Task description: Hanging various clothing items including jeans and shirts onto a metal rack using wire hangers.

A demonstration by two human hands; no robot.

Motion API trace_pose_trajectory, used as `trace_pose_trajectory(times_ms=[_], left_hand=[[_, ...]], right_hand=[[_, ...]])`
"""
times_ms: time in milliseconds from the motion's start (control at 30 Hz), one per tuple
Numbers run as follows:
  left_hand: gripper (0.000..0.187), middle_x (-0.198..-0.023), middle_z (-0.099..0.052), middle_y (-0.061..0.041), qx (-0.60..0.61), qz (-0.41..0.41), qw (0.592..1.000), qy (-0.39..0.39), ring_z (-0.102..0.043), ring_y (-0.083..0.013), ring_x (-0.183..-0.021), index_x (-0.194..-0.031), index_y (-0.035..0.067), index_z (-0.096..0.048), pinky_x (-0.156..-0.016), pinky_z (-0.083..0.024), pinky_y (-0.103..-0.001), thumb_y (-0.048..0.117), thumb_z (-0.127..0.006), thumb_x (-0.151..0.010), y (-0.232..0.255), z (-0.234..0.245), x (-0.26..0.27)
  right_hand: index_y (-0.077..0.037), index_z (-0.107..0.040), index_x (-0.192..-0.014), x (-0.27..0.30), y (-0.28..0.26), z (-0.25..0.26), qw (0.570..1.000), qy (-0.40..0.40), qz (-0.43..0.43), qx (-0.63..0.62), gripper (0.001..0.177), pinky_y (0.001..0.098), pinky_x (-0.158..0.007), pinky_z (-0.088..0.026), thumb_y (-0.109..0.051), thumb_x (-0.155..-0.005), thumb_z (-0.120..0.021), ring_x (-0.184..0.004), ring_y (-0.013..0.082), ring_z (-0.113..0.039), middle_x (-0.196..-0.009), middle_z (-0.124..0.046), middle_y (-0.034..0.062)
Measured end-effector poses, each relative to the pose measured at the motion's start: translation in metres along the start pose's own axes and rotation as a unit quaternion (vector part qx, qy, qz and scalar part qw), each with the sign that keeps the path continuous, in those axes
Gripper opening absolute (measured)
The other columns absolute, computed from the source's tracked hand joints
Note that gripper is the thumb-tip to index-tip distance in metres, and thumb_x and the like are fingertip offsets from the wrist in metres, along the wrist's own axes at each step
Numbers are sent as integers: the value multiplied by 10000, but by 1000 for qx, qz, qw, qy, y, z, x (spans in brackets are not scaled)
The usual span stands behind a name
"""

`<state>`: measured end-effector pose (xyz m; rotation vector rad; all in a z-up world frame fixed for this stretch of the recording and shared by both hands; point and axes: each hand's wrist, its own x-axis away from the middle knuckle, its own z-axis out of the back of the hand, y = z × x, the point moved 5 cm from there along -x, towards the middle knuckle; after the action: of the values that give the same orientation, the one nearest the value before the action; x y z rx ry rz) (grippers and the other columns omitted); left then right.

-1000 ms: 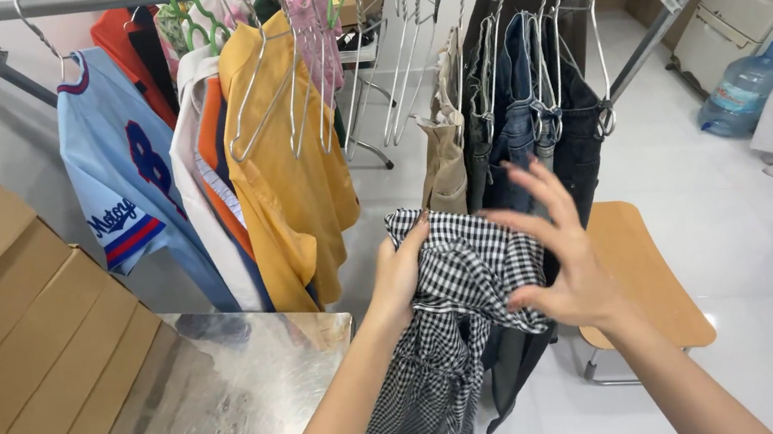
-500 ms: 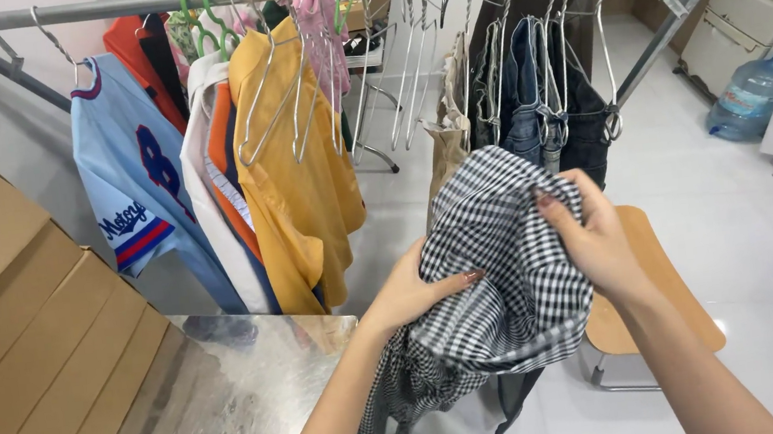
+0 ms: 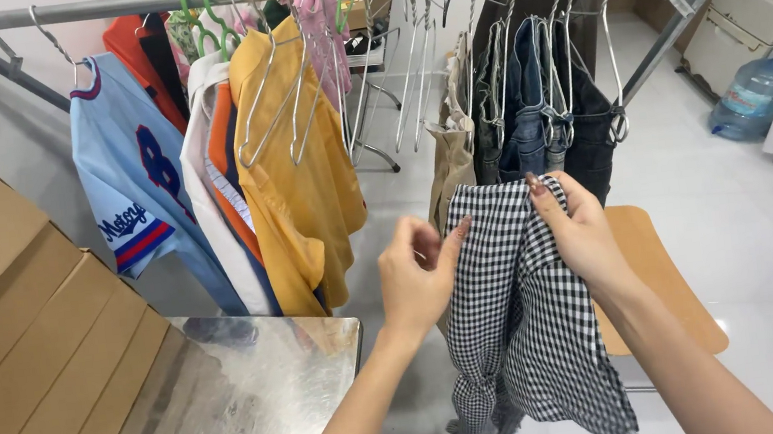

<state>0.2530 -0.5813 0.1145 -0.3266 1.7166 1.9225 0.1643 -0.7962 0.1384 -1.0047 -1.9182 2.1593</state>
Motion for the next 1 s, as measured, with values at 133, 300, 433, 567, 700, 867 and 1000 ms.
trace_pose_trajectory(times_ms=[133,300,433,567,700,867,1000], left_hand=[[458,-901,-807,-148,132,98,970,-178,-811,-209,-753,-1035,73,-681,-558,-651,-297,525,-747,-1005,14,-36,12],[934,-1147,-644,-371,154,238,931,-231,-751,-434,-1060,-1169,-67,-561,-828,-679,-487,838,-496,-944,42,-30,3],[487,-966,-639,-131,231,264,911,-216,-658,-177,-696,-1160,55,-646,-593,-634,-340,507,-757,-1016,-26,-56,1],[277,-1025,-664,-81,302,242,876,-289,-744,-199,-894,-1146,26,-673,-850,-659,-426,279,-741,-1055,-53,-57,3],[137,-783,-638,108,222,224,893,-320,-693,-8,-749,-1046,77,-732,-760,-662,-223,197,-668,-1025,-13,-13,-7],[252,-793,-758,-161,-255,127,921,-265,-754,-365,-842,-771,90,-707,-751,-613,-477,336,-720,-827,-46,43,-37],[414,-1109,-712,-232,-426,101,878,-191,-750,-506,-1041,-1016,98,-640,-919,-608,-609,456,-744,-836,-99,63,-53]], right_hand=[[-72,-722,-1155,14,-12,-28,999,-1,-33,-38,164,258,-760,-581,-190,-1147,-610,-770,82,-668,-831,-721,33],[-13,-689,-1011,26,15,-46,991,8,-86,-101,817,308,-826,-598,-704,-1147,-274,-776,174,-730,-756,-687,115],[-90,-672,-1005,32,-10,-52,994,24,-88,-56,463,257,-880,-539,-503,-1156,-529,-893,83,-643,-870,-672,-31],[-57,-667,-874,17,4,-29,997,20,-69,-17,322,248,-907,-490,-290,-1077,-758,-966,74,-635,-780,-652,-23],[-140,-583,-857,-4,28,17,994,71,-71,-50,386,176,-739,-532,-376,-1146,-683,-772,65,-692,-755,-669,-31],[-147,-573,-909,-37,62,85,990,105,-67,-72,379,180,-579,-567,-397,-1176,-671,-622,85,-705,-742,-669,3],[-123,-598,-950,-46,74,97,992,86,-57,-76,344,207,-599,-599,-370,-1173,-686,-635,102,-733,-753,-698,34]])
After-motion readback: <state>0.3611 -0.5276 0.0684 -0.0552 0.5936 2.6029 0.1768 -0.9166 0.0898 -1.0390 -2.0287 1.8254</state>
